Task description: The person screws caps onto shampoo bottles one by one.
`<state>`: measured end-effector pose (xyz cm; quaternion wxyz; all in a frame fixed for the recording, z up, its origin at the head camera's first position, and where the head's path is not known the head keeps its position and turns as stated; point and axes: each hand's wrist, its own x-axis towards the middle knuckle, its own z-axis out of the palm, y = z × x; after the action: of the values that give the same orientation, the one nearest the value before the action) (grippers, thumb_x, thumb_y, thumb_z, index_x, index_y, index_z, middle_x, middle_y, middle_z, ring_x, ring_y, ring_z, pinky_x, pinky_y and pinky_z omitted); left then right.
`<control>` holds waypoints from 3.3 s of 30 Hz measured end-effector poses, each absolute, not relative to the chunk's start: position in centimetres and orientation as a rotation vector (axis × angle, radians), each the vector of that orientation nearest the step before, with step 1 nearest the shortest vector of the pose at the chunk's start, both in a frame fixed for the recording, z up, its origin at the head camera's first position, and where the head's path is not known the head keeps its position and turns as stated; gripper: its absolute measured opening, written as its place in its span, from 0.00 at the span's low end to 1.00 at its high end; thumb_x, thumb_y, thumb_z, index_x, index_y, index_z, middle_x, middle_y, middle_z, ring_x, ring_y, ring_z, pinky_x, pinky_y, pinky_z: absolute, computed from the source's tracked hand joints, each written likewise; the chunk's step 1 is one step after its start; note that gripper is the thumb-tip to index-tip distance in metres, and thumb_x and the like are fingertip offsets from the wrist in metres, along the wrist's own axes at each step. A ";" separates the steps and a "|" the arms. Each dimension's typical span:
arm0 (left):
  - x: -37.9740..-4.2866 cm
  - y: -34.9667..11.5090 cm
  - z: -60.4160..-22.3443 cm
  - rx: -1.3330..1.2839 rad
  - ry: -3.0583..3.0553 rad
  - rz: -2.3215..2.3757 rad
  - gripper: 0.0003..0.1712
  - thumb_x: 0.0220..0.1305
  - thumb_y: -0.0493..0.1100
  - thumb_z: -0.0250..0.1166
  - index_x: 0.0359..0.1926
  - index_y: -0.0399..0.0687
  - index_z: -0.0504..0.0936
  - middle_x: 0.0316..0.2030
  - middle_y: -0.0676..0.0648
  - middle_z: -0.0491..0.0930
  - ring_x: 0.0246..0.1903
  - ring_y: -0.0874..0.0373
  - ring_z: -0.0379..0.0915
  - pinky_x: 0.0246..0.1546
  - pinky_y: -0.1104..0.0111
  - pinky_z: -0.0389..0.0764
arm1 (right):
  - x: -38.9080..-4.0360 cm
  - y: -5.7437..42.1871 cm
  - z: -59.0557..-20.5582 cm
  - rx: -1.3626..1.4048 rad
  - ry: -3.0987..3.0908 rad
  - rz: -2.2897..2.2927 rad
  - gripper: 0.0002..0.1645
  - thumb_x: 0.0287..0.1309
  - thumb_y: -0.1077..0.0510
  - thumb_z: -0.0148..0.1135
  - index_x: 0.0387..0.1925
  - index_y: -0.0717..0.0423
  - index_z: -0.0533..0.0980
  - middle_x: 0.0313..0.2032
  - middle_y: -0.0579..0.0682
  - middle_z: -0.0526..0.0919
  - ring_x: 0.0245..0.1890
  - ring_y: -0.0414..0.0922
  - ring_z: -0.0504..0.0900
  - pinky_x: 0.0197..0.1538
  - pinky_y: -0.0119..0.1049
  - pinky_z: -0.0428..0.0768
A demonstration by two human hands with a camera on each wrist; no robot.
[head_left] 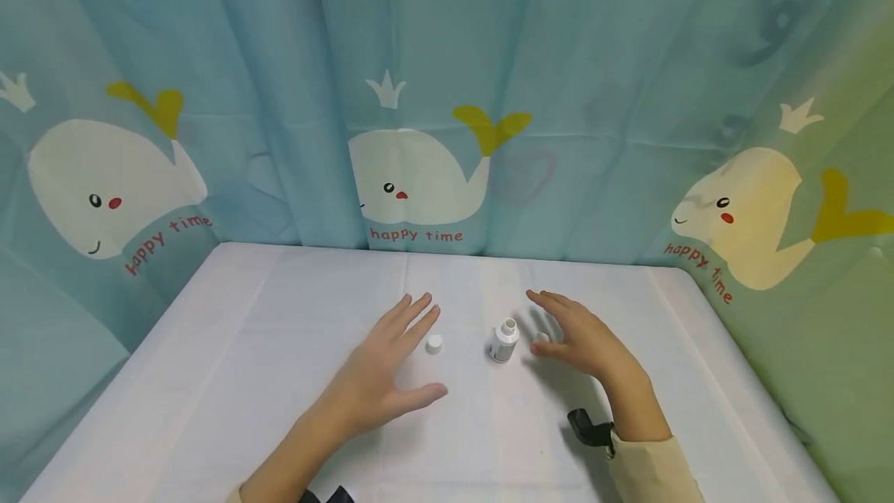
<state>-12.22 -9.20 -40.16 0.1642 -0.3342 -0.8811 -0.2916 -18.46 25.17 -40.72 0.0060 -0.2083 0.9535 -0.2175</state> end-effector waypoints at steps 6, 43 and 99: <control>-12.2 -8.3 -40.8 -0.981 -2.536 -0.892 0.52 0.57 0.61 0.72 0.78 0.59 0.56 0.76 0.57 0.53 0.76 0.51 0.48 0.70 0.49 0.63 | -18.6 25.2 -41.1 -0.667 2.956 -0.675 0.45 0.53 0.54 0.74 0.71 0.52 0.66 0.67 0.59 0.72 0.67 0.60 0.70 0.66 0.59 0.68; -15.1 -4.3 -42.7 -0.903 -2.702 -1.235 0.45 0.61 0.64 0.66 0.75 0.62 0.61 0.71 0.61 0.64 0.71 0.62 0.59 0.69 0.57 0.66 | -18.6 25.0 -41.6 -0.656 2.948 -0.647 0.33 0.52 0.59 0.75 0.61 0.53 0.77 0.59 0.55 0.80 0.60 0.57 0.77 0.62 0.57 0.74; -18.7 2.0 -45.9 -0.726 -2.678 -1.781 0.28 0.62 0.43 0.71 0.62 0.43 0.75 0.57 0.45 0.79 0.53 0.53 0.80 0.53 0.69 0.80 | -18.9 24.8 -42.0 -0.609 2.867 -0.614 0.29 0.51 0.60 0.75 0.57 0.53 0.79 0.51 0.49 0.84 0.46 0.47 0.81 0.51 0.50 0.80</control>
<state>-18.66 1.96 -45.85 -0.0776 -0.2196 -0.8098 -0.5384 -18.94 24.77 -42.04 0.0736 -0.2030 0.9547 -0.2046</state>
